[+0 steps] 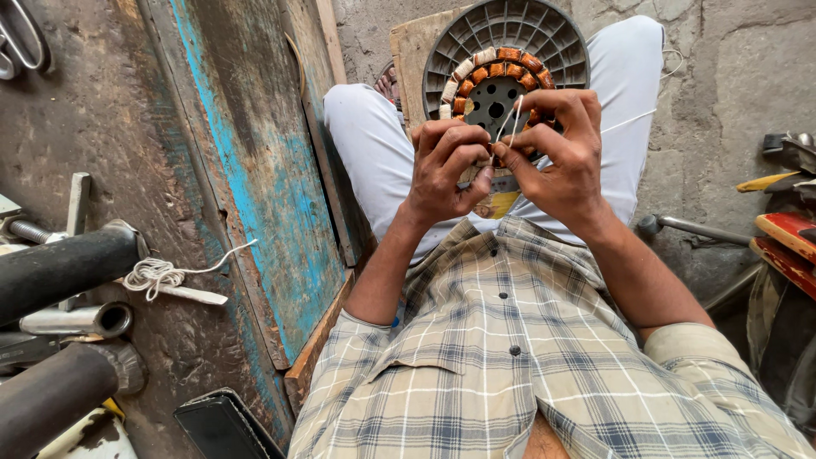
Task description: The person sits on the ground with a motor stator resting on their lap and ties white string around its copper windings. They loop, pull and tighten the string at successive points around the winding to bind the coils in place.
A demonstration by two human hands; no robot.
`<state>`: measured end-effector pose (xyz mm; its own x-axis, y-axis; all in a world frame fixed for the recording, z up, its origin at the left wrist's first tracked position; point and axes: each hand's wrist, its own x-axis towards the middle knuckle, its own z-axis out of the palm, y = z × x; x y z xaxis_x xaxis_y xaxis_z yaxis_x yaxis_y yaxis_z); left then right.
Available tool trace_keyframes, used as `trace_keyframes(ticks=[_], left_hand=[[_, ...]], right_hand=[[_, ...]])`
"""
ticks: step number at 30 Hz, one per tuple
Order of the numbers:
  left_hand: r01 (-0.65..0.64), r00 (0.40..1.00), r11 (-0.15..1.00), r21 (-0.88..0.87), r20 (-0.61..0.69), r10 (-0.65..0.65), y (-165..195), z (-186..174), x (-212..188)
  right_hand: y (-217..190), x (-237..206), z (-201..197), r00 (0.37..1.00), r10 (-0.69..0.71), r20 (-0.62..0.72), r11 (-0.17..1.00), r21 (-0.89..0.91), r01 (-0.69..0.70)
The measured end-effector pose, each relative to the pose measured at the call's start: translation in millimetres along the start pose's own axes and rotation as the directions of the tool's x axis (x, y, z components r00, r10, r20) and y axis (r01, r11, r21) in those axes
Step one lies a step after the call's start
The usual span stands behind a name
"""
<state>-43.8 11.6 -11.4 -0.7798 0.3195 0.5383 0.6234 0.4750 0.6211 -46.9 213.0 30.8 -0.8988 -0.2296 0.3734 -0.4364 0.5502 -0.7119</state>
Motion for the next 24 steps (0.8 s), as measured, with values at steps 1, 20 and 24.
trace_keyframes(ticks=[1,20,24], left_hand=[[0.007,1.000,1.000,0.001,0.006,-0.007,-0.1,0.5,-0.6],[-0.082,0.992,0.986,0.143,0.102,0.068,-3.3,-10.5,-4.2],[-0.084,0.992,0.989,0.122,0.099,0.072,-6.8,-9.9,-4.9]], right_hand=[[-0.6,-0.5,-0.3,0.999,0.038,0.018,0.999,0.012,-0.039],[85.3,-45.8,2.0,0.933,0.318,-0.168,0.924,0.273,-0.266],[93.3,-86.5,-8.4,0.779,0.320,0.539,0.888,0.115,-0.445]])
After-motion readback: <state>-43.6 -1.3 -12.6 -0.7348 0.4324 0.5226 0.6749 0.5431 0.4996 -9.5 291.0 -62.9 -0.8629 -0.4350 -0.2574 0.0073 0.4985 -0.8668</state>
